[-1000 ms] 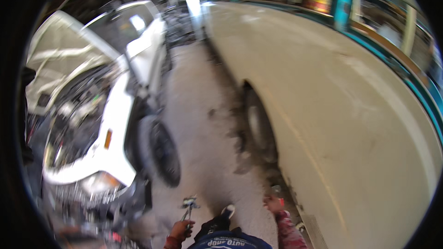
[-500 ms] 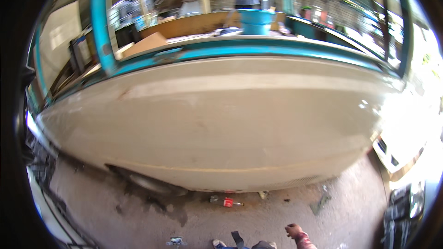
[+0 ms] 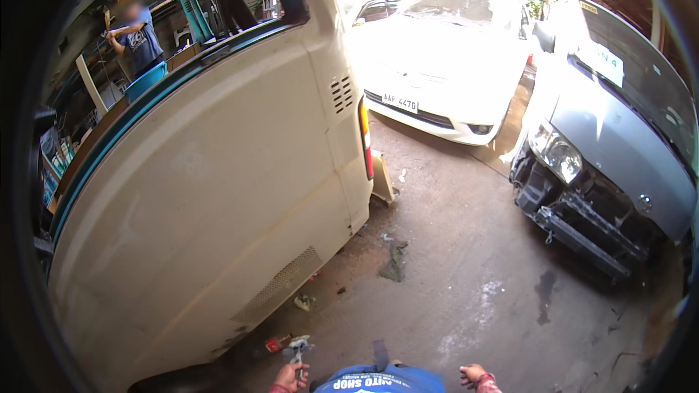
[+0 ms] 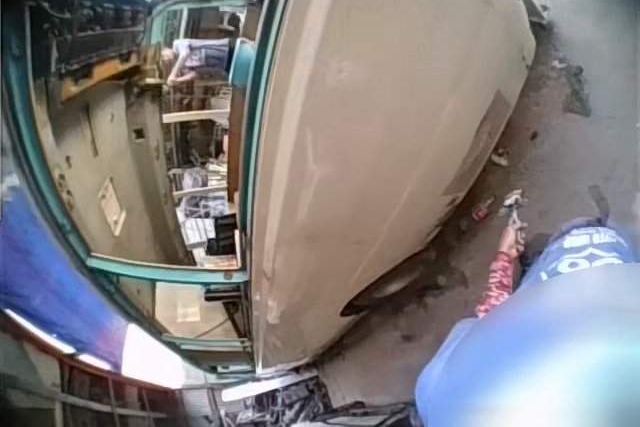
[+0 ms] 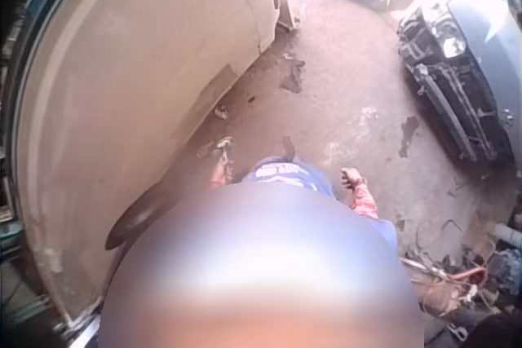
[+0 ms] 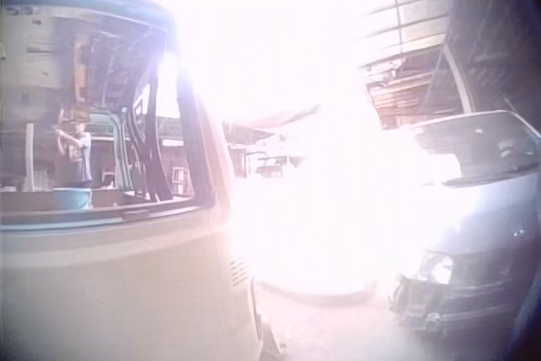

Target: The person uses a welding torch to heat and weld a metal engine block on the workshop floor, then picks up a metal part and walks to a blue bucket. They submerge the part in water and scrub it with a brush, then remove it and inspect it.

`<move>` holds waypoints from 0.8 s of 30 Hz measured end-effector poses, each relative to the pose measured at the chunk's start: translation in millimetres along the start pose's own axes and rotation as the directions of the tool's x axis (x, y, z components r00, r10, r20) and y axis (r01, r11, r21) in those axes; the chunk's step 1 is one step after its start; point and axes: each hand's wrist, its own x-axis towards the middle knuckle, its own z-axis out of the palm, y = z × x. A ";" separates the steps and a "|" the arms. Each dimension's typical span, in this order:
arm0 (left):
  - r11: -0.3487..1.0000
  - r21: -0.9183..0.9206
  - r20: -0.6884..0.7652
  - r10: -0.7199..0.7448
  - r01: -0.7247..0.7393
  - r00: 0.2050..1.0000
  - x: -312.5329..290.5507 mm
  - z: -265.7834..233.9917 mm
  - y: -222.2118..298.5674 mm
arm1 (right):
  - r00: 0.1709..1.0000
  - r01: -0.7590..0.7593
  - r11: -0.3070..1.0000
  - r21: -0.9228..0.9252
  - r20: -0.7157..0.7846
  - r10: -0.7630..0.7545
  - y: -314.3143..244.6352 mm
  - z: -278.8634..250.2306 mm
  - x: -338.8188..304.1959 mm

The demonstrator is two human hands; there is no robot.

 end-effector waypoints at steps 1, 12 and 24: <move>0.997 0.071 0.052 0.021 -0.025 0.998 6.3 36.7 14.7 | 0.999 0.043 0.997 0.070 0.000 -0.043 -6.1 -19.1 -5.3; 0.751 0.544 0.354 0.198 -0.373 0.914 38.8 367.5 184.3 | 0.987 0.113 0.927 0.358 0.065 -0.145 -135.4 -97.7 22.2; 0.685 0.635 0.383 0.123 -0.358 0.915 102.6 595.3 363.0 | 0.973 0.196 0.930 0.312 0.056 -0.224 -414.9 -256.2 92.4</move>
